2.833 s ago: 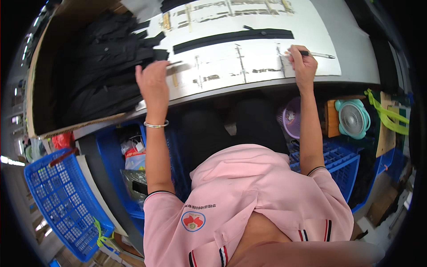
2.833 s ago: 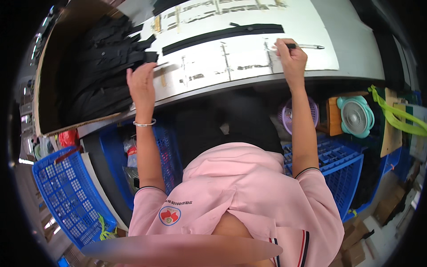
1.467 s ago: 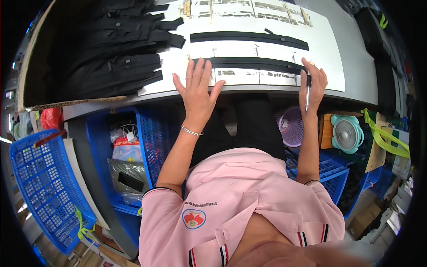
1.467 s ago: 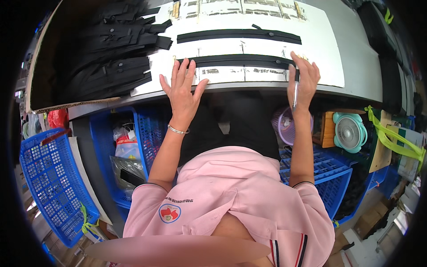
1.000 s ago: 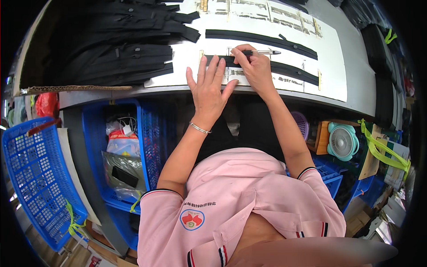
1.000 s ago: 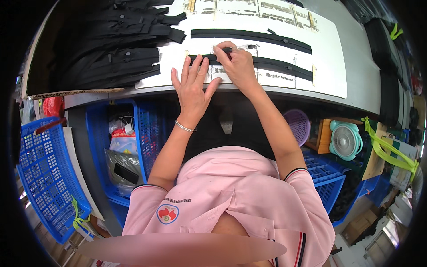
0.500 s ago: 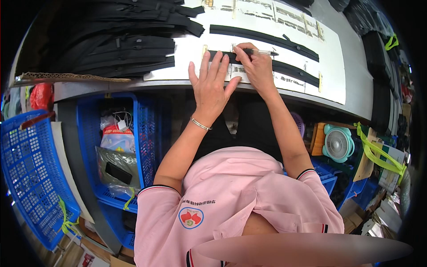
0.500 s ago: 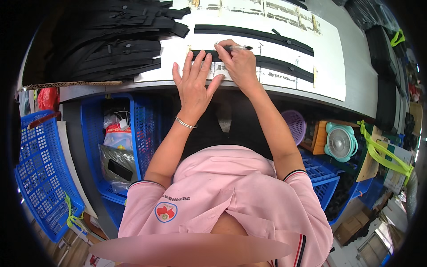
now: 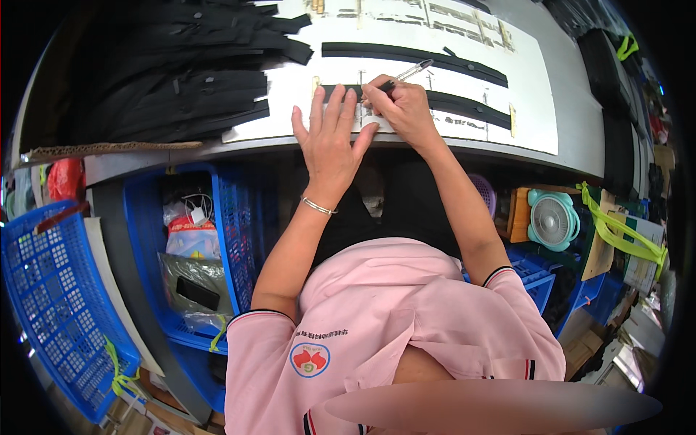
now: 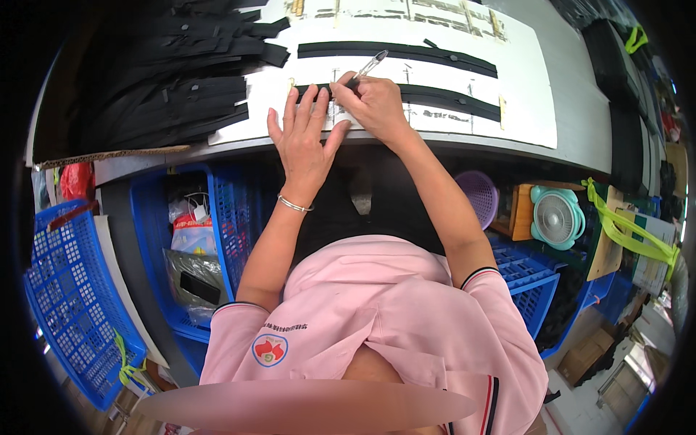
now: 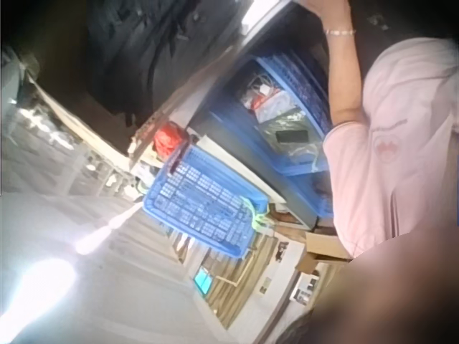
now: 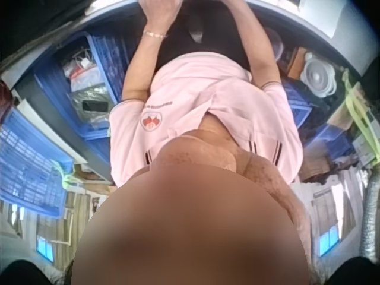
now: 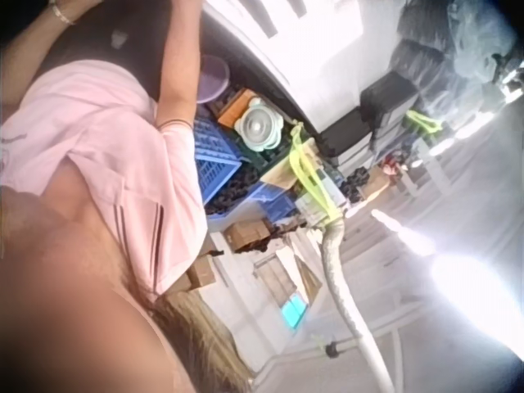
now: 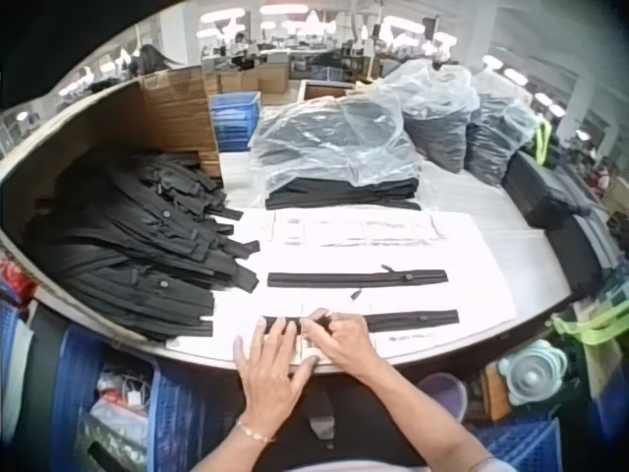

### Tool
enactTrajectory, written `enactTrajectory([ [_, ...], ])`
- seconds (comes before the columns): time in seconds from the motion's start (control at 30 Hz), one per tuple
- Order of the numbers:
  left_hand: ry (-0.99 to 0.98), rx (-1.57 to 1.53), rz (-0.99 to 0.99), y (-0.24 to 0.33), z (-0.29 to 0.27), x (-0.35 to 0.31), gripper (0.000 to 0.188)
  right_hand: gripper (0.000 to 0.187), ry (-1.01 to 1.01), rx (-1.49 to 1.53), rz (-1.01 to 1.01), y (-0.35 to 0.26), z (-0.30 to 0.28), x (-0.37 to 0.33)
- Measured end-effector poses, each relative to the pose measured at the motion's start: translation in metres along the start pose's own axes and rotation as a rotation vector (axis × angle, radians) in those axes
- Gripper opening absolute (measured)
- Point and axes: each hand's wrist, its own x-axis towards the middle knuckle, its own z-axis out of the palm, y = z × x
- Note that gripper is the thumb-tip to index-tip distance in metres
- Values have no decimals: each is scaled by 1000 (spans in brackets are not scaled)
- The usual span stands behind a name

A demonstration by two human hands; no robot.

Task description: Marking zipper components using a template and a pen on an industrial workbench.

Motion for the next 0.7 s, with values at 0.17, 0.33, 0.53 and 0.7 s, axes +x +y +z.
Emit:
enactTrajectory([
  [0.17,-17,4,-9,-1,-2,-1,60,22,256,163,146,-19,-25,-14],
  [0.33,-18,4,9,-1,-1,0,60,24,432,-129,53,8,-63,-28],
  [0.53,-31,16,10,-2,-2,1,62,20,403,-176,89,20,-69,-25],
  [0.7,-41,12,4,-1,-2,0,62,22,412,-331,93,19,-68,-27],
])
